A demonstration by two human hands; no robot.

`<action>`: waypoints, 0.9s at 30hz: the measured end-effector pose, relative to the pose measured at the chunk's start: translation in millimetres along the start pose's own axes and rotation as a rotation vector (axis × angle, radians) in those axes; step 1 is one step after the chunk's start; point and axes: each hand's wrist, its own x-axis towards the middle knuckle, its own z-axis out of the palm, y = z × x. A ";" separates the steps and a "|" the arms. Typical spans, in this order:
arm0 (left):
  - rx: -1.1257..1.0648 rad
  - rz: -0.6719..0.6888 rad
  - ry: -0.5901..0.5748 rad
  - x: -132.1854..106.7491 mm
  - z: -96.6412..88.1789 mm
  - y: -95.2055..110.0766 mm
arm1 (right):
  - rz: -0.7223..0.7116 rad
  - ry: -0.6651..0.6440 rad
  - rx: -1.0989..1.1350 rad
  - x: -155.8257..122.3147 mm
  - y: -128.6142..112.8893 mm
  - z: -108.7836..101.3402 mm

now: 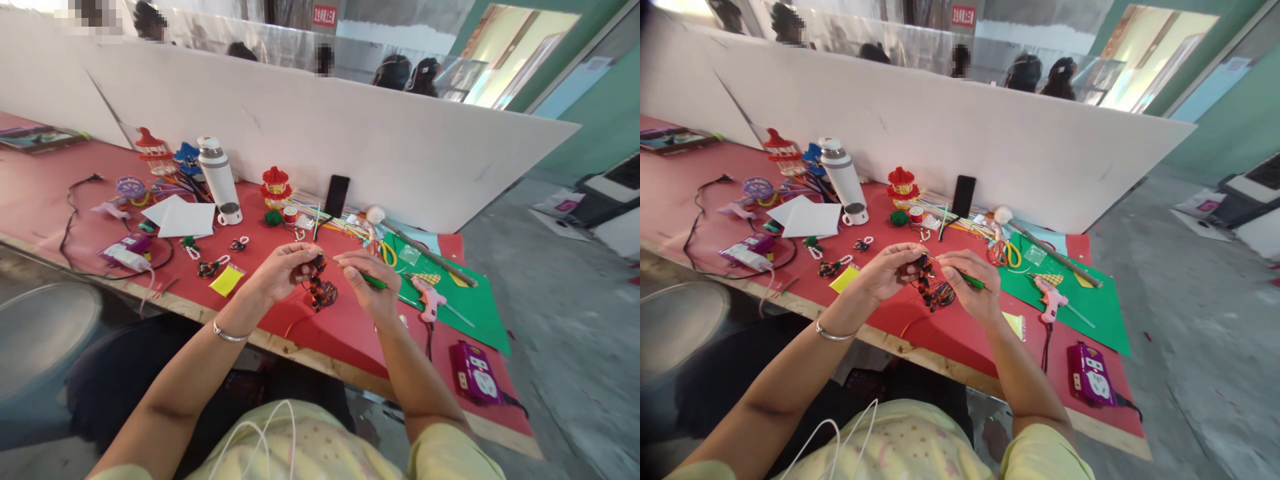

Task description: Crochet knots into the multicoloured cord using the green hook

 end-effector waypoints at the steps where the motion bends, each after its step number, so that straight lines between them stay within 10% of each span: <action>1: 0.002 0.000 0.001 -0.1 -0.2 0.0 | 0.002 -0.002 -0.003 0.0 0.1 0.1; 16: 0.083 0.054 0.056 -0.3 2.1 0.9 | 0.005 -0.020 -0.033 -2.6 0.6 5.1; 27: 0.039 0.076 0.035 -1.7 4.4 -2.5 | 0.260 0.180 0.153 -8.4 15.0 24.0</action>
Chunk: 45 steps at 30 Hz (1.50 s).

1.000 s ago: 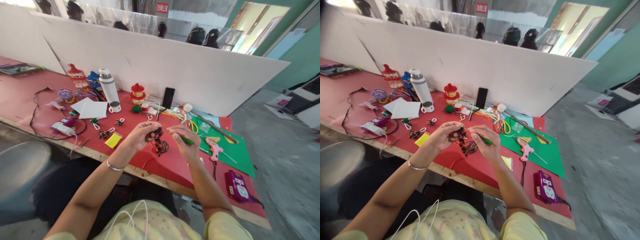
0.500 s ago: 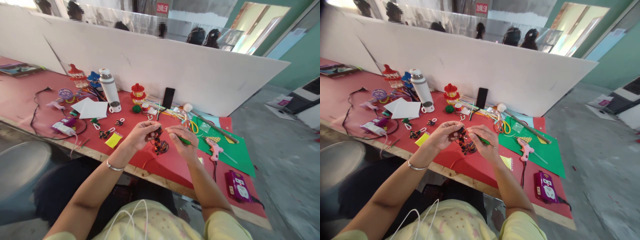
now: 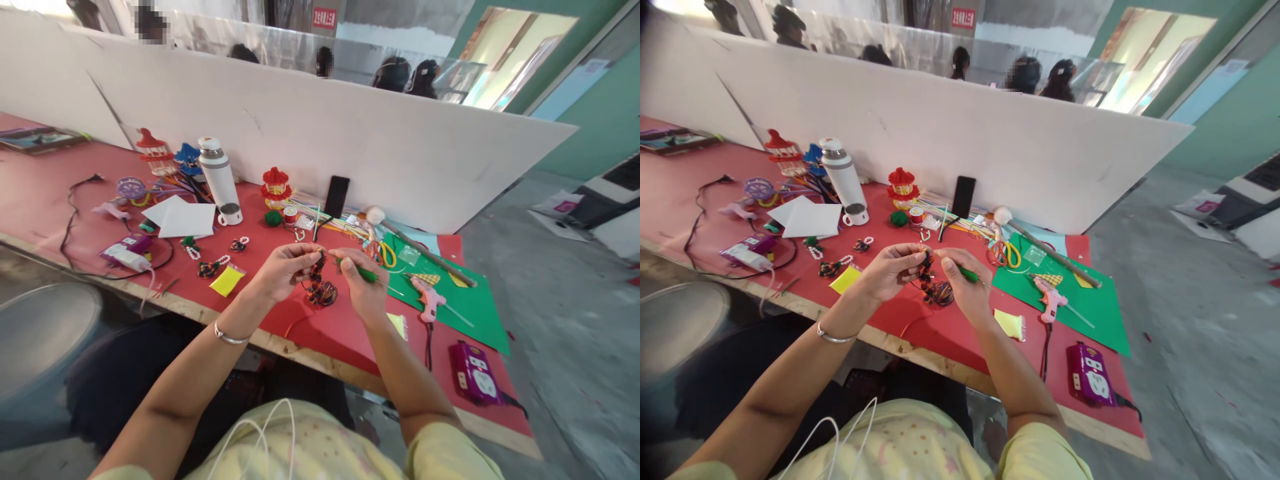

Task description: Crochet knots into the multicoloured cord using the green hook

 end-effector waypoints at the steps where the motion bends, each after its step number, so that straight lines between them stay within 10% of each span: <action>1: -0.010 -0.007 -0.003 -0.5 -0.4 -0.2 | 0.003 -0.006 0.009 -0.1 1.5 -0.1; 12: -0.063 -0.024 0.013 -1.0 0.7 0.0 | 0.240 0.019 0.207 1.6 14.0 -3.4; 45: -0.009 0.087 0.104 2.0 3.3 -5.7 | 0.256 0.037 0.155 3.8 14.7 -7.2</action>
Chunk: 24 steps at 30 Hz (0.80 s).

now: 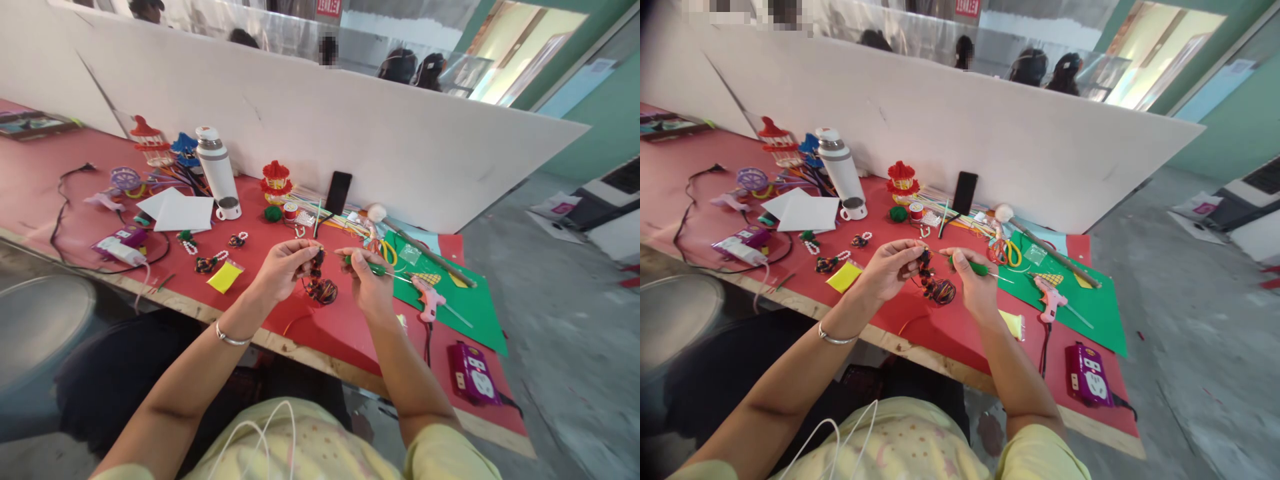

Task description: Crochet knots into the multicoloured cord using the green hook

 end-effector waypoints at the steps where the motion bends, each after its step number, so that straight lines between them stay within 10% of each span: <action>1: 0.008 0.013 0.003 0.1 -0.4 -0.7 | 0.004 0.000 -0.005 0.0 0.1 -0.2; 24: 0.033 0.010 -0.010 0.4 -3.2 -5.2 | 0.060 0.024 0.059 -0.4 -5.8 2.8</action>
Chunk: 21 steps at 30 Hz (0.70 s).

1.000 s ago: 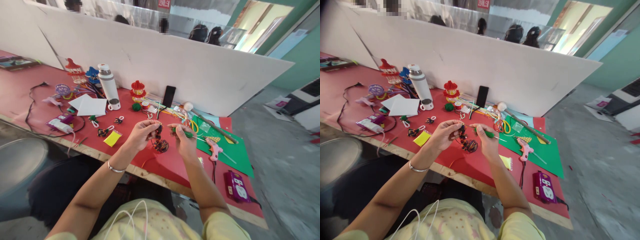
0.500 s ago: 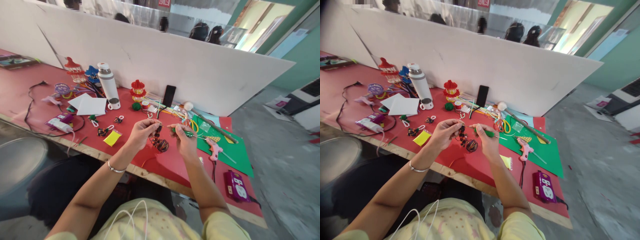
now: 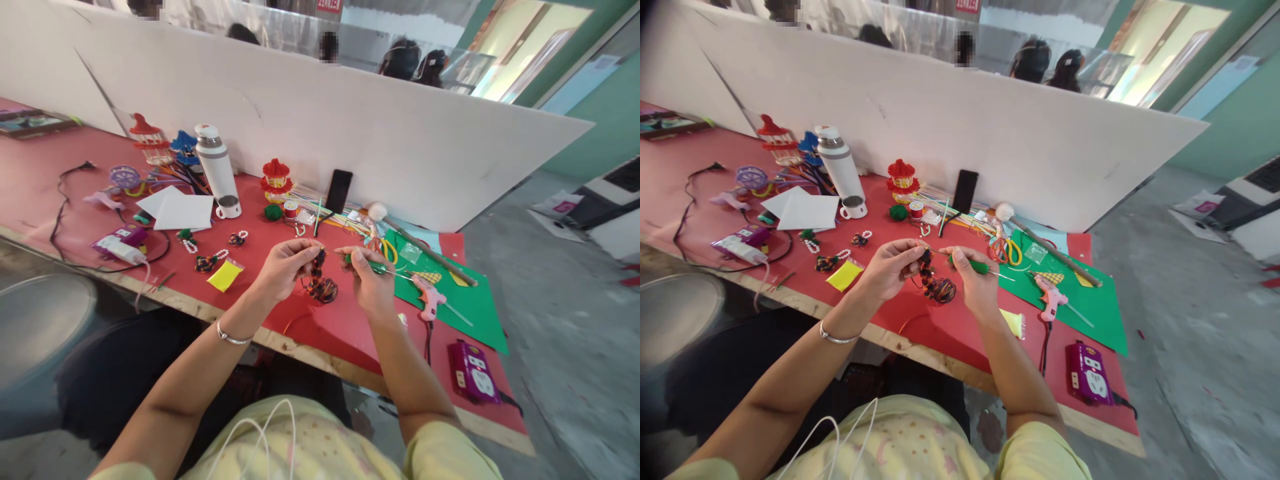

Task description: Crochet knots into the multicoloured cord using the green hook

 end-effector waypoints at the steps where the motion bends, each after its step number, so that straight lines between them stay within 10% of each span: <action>1: 0.002 -0.001 -0.002 0.0 0.2 0.0 | 0.001 -0.004 0.000 0.0 0.2 -0.2; 21: -0.024 -0.019 -0.011 1.3 -1.0 -1.8 | 0.011 -0.001 -0.021 -0.1 0.7 -1.3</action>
